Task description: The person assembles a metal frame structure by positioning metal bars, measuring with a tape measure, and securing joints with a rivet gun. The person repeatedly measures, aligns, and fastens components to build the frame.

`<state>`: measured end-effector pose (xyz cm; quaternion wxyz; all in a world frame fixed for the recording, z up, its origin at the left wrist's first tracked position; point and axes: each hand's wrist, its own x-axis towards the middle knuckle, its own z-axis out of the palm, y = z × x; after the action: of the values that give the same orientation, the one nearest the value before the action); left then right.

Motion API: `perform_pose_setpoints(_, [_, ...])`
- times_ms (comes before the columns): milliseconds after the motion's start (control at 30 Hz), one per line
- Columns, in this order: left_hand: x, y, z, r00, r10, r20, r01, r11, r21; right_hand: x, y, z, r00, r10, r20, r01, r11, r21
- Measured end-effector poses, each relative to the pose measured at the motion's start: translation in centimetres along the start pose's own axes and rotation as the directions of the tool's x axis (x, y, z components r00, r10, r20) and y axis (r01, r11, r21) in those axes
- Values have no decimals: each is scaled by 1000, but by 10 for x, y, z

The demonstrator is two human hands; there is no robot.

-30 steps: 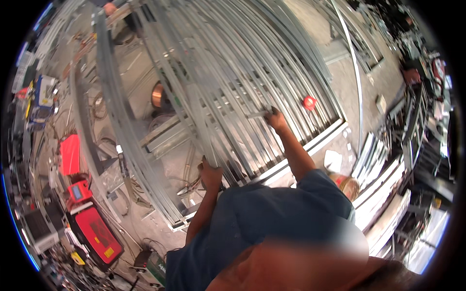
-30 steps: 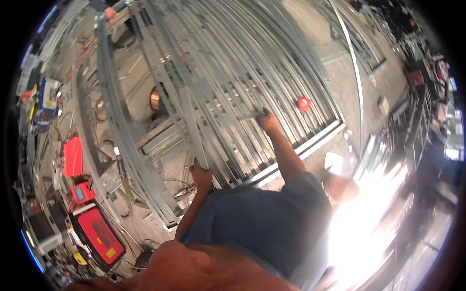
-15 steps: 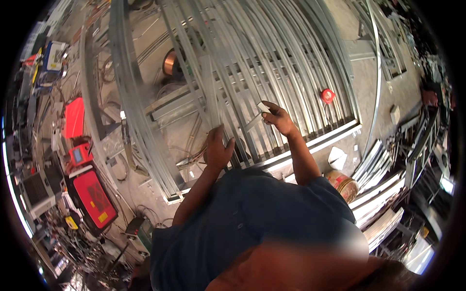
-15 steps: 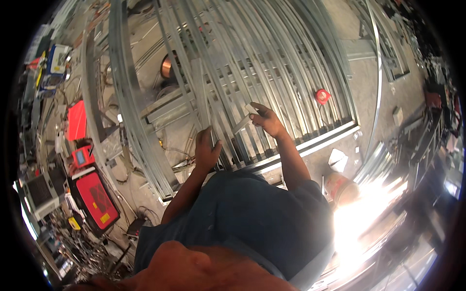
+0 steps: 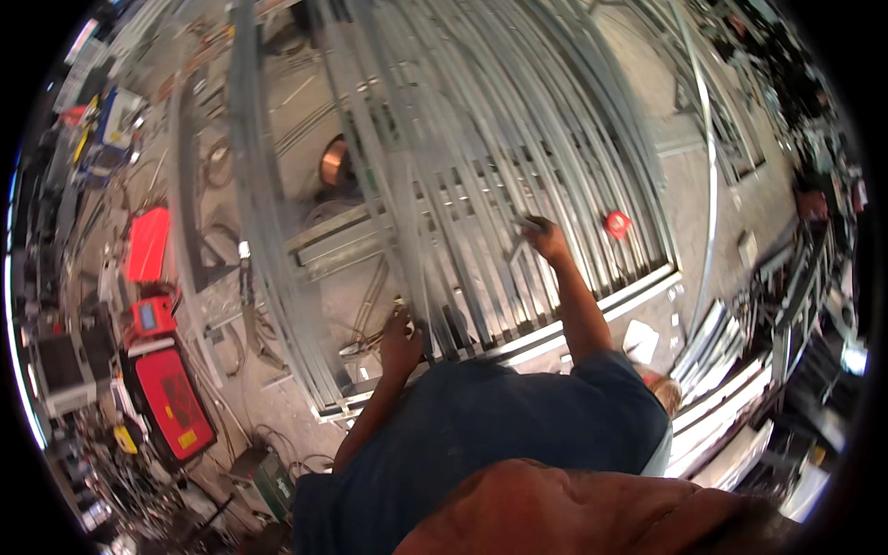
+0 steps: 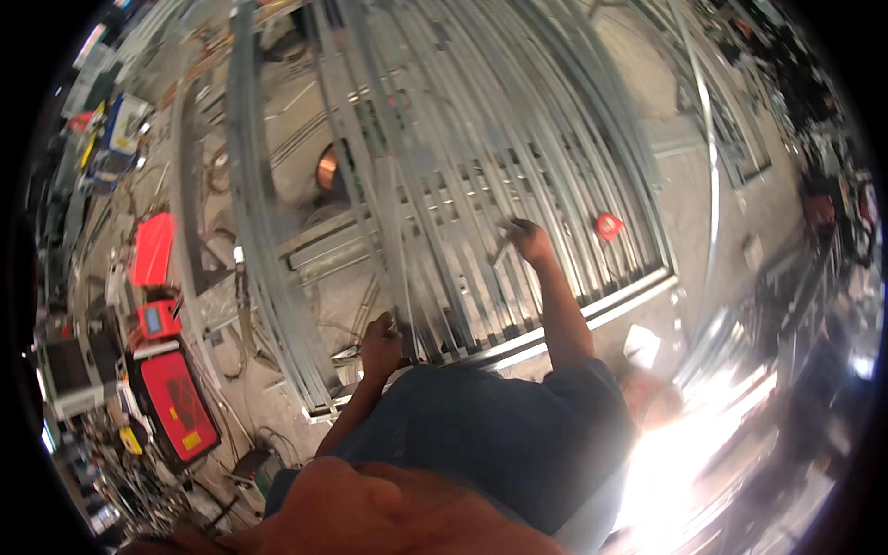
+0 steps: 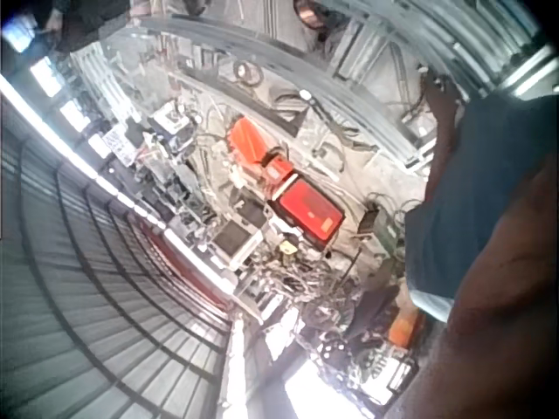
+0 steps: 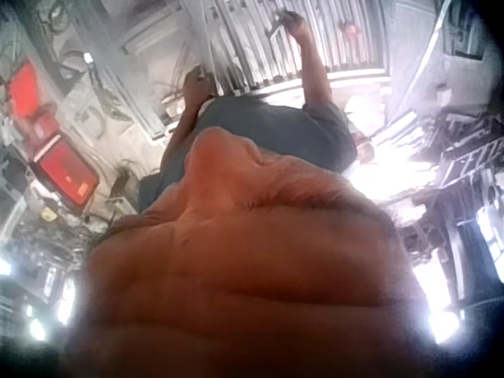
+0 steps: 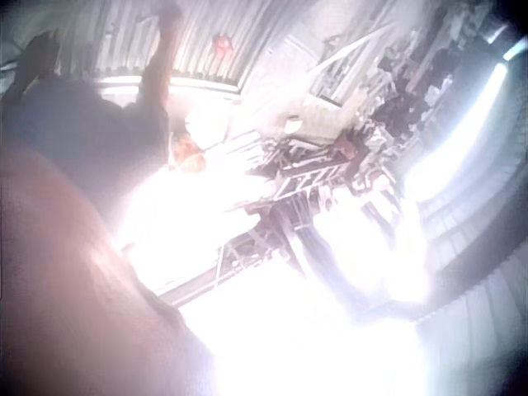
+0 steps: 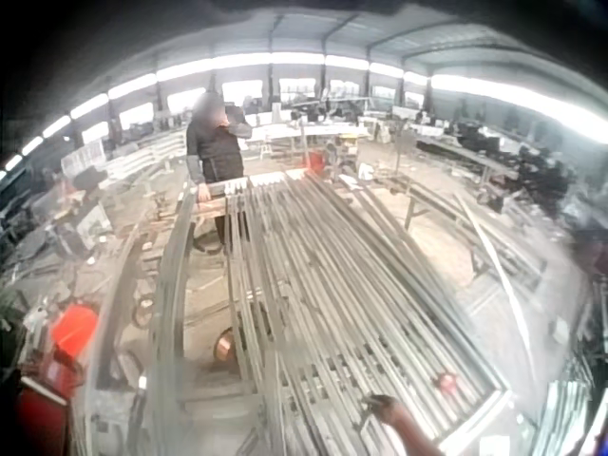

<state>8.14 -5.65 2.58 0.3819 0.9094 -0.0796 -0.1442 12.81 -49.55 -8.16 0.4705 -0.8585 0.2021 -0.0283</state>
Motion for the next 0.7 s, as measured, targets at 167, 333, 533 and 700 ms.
perform_pose_setpoints(167, [4,-10,8,999,18,-28,-17,1000,20,32,-25,-6,995,-45,88,41,998,43])
perform_pose_setpoints(333, [-3,-23,8,994,-102,29,102,995,-4,34,-27,-7,996,-84,40,92,943,-320])
perform_pose_setpoints(533, [-4,-8,1,992,-98,84,102,994,-44,10,-16,-1,981,-94,-167,25,927,-373])
perform_pose_setpoints(700, [-19,-3,3,993,-53,103,50,998,25,-38,-82,-1,937,60,-344,-104,989,-109])
